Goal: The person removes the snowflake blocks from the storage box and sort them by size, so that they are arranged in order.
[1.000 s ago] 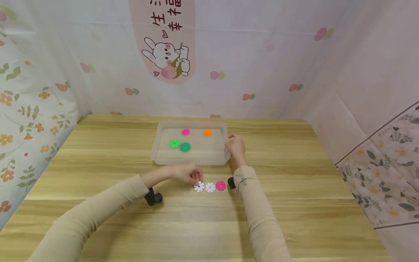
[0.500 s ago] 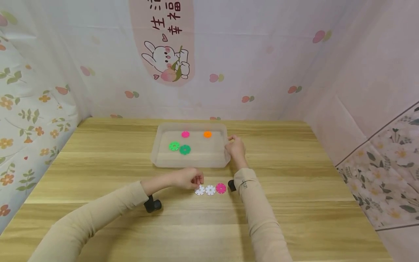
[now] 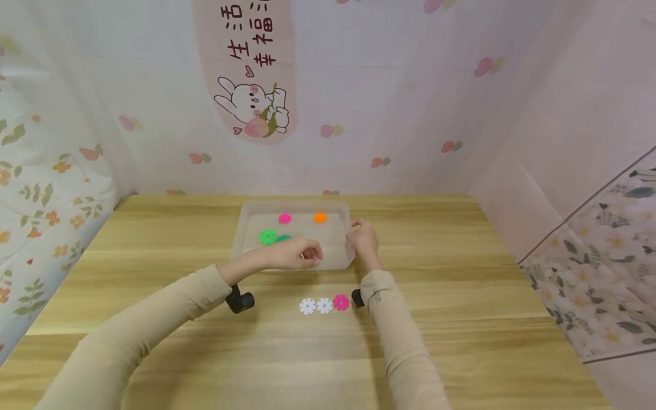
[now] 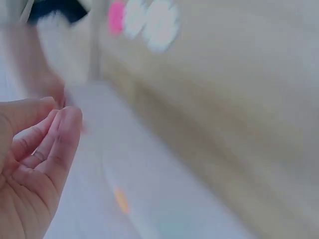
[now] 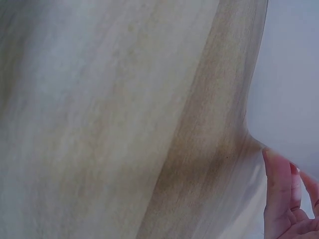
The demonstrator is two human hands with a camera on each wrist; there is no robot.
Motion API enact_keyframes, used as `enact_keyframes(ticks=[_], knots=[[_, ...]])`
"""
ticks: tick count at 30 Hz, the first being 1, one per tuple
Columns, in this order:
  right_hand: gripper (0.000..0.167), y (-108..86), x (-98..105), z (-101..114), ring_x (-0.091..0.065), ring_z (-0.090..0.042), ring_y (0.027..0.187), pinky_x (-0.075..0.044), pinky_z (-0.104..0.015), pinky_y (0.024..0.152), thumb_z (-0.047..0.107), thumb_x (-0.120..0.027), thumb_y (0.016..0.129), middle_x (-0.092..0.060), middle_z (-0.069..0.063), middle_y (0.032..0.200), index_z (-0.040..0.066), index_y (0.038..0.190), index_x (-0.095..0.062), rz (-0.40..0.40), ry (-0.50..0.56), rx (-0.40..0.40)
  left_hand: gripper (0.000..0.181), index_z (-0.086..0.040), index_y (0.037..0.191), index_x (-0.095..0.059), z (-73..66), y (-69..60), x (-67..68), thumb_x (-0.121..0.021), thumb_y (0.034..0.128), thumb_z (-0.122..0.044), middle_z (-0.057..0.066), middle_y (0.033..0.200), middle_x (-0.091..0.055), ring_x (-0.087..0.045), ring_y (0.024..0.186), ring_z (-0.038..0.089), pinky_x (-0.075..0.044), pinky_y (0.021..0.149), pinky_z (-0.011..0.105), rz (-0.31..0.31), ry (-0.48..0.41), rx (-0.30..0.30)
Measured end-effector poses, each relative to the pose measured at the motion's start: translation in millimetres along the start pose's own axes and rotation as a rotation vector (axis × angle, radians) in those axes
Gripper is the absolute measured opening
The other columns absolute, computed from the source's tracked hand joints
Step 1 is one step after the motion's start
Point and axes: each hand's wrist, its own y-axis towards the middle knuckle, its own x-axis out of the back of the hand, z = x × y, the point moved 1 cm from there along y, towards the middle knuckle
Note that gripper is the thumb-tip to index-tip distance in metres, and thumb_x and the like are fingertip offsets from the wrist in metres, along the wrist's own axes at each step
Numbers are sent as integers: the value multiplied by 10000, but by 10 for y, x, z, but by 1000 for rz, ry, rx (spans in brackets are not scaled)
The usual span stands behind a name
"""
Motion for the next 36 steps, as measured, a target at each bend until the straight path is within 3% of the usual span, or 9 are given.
enact_keyframes(ticks=[6,10,12,15,19,24,27,33,36], knots=[[365,39,-28,-21,-483,-150,605,-408,-214,470,30,-492,794,-582,-144,915,36,1156,-541,4,14,6,197,41,1026,-578,232,285,247,-524,912,-110,166,1017,-634,-606,945,241,-500,821,286,-109,48,135],[364,33,-40,-46,-484,-155,614,-408,-216,474,24,-475,790,-581,-144,888,24,1149,-539,9,17,15,271,-24,980,-567,972,786,148,-562,897,-281,93,959,-617,-590,841,182,-494,712,257,-170,53,206],[362,21,-34,-60,-482,-155,616,-406,-218,473,16,-473,787,-580,-143,874,17,1144,-537,6,17,17,241,-49,892,-543,1453,1118,43,-592,865,-284,51,843,-577,-532,707,143,-447,599,232,-228,90,184],[368,16,-22,-79,-468,-142,587,-398,-213,463,4,-476,783,-576,-128,851,23,1144,-542,-9,16,11,161,-65,848,-516,2033,1610,-79,-591,847,-207,38,786,-524,-450,638,161,-400,547,266,-232,74,273],[379,13,-15,-82,-454,-126,546,-402,-208,456,10,-473,793,-569,-108,826,37,1166,-535,-1,17,1,173,-84,855,-546,2623,2148,-233,-654,806,-208,23,815,-545,-483,688,185,-448,590,321,-191,72,436],[374,7,-16,-66,-453,-124,554,-402,-200,455,4,-483,792,-561,-95,809,35,1160,-537,9,32,13,335,-115,695,-533,3278,2688,-464,-815,596,-265,-11,674,-494,-435,596,151,-427,523,300,-244,143,413],[381,19,-9,-60,-441,-113,559,-387,-189,448,-9,-477,775,-537,-76,796,29,1148,-545,1,38,32,323,-102,724,-531,2929,2558,-359,-808,605,-222,12,717,-509,-434,609,153,-416,537,290,-224,183,440],[389,20,-12,-45,-428,-110,565,-369,-188,447,-16,-464,766,-496,-56,800,36,1144,-542,-5,62,40,142,3,915,-556,926,1400,215,-612,785,13,134,949,-565,-462,749,199,-432,667,270,-106,247,529],[379,21,-5,-40,-457,-121,594,-383,-186,452,-8,-480,773,-537,-84,834,32,1145,-541,-8,53,38,197,7,983,-563,351,1034,377,-622,796,22,121,1027,-590,-485,838,179,-442,766,241,-76,286,537]])
